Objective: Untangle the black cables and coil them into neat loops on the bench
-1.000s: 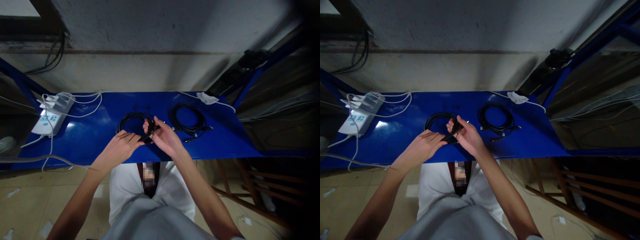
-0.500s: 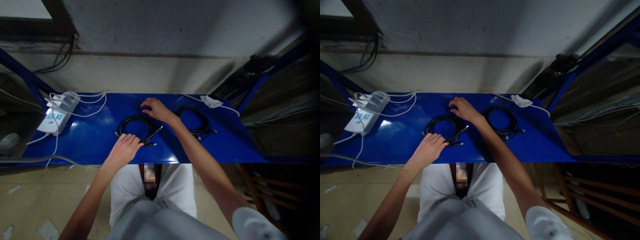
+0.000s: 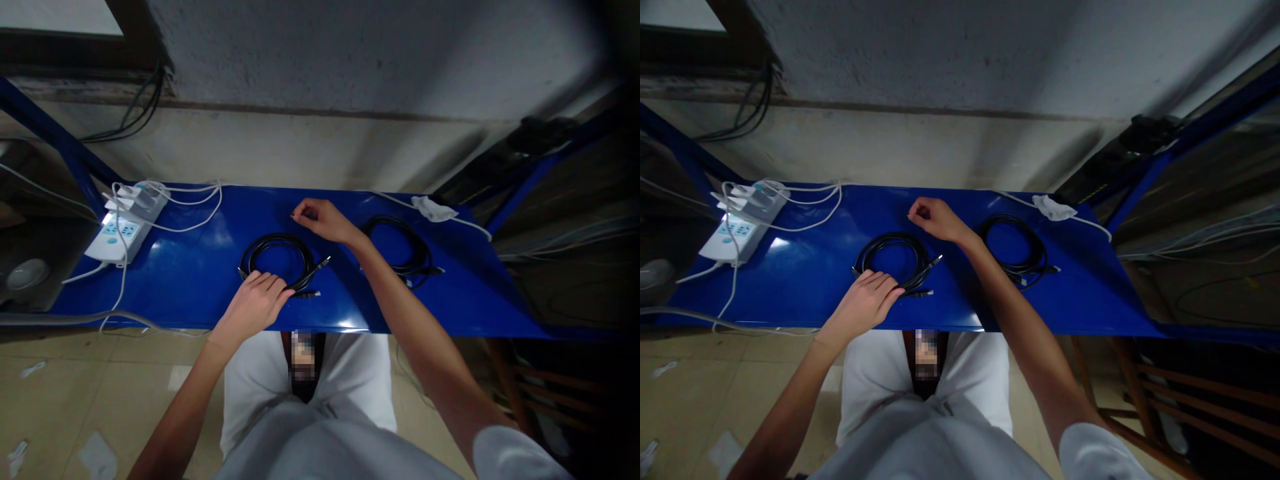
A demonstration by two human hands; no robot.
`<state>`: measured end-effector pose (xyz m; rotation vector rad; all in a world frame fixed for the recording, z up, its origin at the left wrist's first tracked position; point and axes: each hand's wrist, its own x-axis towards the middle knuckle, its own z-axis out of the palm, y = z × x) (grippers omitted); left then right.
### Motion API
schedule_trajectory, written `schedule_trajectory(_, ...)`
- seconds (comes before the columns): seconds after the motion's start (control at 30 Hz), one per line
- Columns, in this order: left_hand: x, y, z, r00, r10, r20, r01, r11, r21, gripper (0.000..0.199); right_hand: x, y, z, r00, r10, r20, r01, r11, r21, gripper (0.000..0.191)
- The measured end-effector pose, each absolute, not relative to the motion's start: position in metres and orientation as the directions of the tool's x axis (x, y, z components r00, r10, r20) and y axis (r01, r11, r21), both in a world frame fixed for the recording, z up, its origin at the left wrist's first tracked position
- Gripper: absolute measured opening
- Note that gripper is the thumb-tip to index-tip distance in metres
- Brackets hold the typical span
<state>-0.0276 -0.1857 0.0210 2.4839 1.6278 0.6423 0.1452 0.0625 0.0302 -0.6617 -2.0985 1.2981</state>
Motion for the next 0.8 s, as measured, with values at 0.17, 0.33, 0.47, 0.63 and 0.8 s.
schedule_trajectory(0.17,-0.029,-0.185,0.02,0.343,0.895,0.286,0.855,-0.423,0.3,0.034,0.155,0.051,0.034,-0.579,0.812,0.065,-0.104,0.005,-0.995,0.019)
schedule_trajectory(0.33,-0.029,-0.183,0.023,0.286,0.921,0.265,0.855,-0.37,0.363,0.03,0.17,0.008,0.06,-0.463,0.881,0.1,-0.248,-0.02,-0.969,0.02)
schedule_trajectory(0.47,-0.027,-0.179,0.026,0.256,0.927,0.275,0.837,-0.355,0.417,0.025,0.186,-0.056,0.085,-0.196,0.951,0.241,-0.194,0.203,-0.96,0.021)
schedule_trajectory(0.63,-0.022,-0.177,0.033,0.202,0.952,0.229,0.798,-0.295,0.526,0.036,0.186,-0.111,0.074,-0.4,0.908,0.123,-0.141,0.072,-0.987,0.025)
schedule_trajectory(0.8,-0.02,-0.178,0.039,0.159,0.961,0.228,0.719,-0.271,0.64,0.037,0.172,-0.116,0.052,-0.523,0.852,0.02,-0.16,-0.075,-0.984,0.029)
